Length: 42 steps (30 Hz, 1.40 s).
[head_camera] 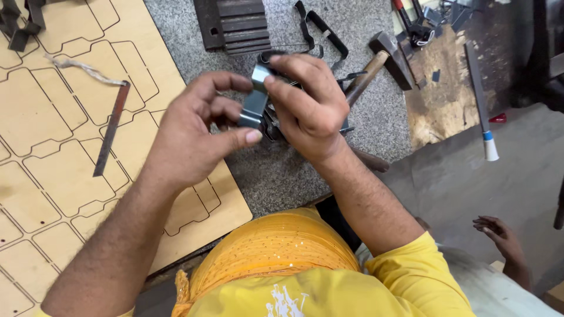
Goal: The person repeatedly picks up small metal strips from a wooden template, bends them using a manual press, and then hammers them on a metal anvil. The person cycles between these steps multiple times, handling each strip individually.
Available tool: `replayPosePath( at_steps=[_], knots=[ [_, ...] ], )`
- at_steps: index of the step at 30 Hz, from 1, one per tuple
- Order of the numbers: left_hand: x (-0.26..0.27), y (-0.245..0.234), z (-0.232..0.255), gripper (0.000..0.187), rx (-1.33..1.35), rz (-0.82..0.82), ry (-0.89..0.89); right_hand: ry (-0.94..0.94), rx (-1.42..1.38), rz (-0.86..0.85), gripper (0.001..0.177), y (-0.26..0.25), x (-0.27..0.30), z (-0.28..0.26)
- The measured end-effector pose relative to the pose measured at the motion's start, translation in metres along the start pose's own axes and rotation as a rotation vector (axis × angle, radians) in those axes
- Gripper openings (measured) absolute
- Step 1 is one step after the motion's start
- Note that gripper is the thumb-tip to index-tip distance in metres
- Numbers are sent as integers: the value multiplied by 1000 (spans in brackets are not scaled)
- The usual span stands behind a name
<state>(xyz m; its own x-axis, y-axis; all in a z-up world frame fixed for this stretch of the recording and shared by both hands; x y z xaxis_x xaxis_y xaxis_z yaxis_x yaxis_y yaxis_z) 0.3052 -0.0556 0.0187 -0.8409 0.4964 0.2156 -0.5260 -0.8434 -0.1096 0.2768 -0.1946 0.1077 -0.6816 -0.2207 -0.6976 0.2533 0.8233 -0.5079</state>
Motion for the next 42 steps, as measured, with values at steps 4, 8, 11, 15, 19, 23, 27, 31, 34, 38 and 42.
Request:
replayPosePath(
  at_steps=[4, 8, 11, 15, 19, 23, 27, 31, 34, 38, 42],
  knots=[
    [-17, -16, 7, 93, -163, 73, 12, 83, -29, 4, 28, 4, -3, 25],
    [-27, -16, 8, 74, -116, 41, 95, 134, -15, -9, 29, 10, -5, 42],
    [-37, -24, -1, 67, 19, 130, 103, 162, 4, -66, 30, 19, -15, 58],
    [-36, -26, -1, 62, -216, 318, 271, 236, -66, -65, 36, 11, -5, 69],
    [-47, -32, -1, 63, -358, 418, 419, 416, 11, 117, 25, -40, 33, 82],
    [-47, -33, -2, 66, -436, 411, 488, 689, 410, 100, 25, -83, 94, 86],
    [-53, -35, -5, 62, -325, 331, 482, 1354, 458, -17, 63, -79, 164, 118],
    [-54, -32, -8, 60, -273, 340, 489, 1451, 300, 50, 80, -69, 176, 121],
    [-54, -33, -10, 63, -247, 356, 485, 1483, 183, 163, 87, -70, 181, 122],
    [-50, -36, -12, 65, -344, 418, 510, 1542, -122, 439, 81, -76, 200, 119],
    [-53, -34, -18, 61, -280, 395, 514, 1498, -383, 591, 75, -79, 203, 112]
  ],
)
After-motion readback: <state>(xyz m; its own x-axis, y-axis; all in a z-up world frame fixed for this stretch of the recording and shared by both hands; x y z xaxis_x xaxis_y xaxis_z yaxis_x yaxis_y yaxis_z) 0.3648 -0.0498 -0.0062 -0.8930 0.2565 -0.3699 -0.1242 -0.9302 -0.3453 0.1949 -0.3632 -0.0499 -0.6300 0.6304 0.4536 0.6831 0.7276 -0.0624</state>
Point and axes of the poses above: each hand's wrist, its own x-axis away from the middle knuckle, its own y-axis out of the palm, z = x × y, the point moved 10 cm from there along -x, towards the middle knuckle, and after that the axes turned 12 degrees about -x, right-handed, at the moved point
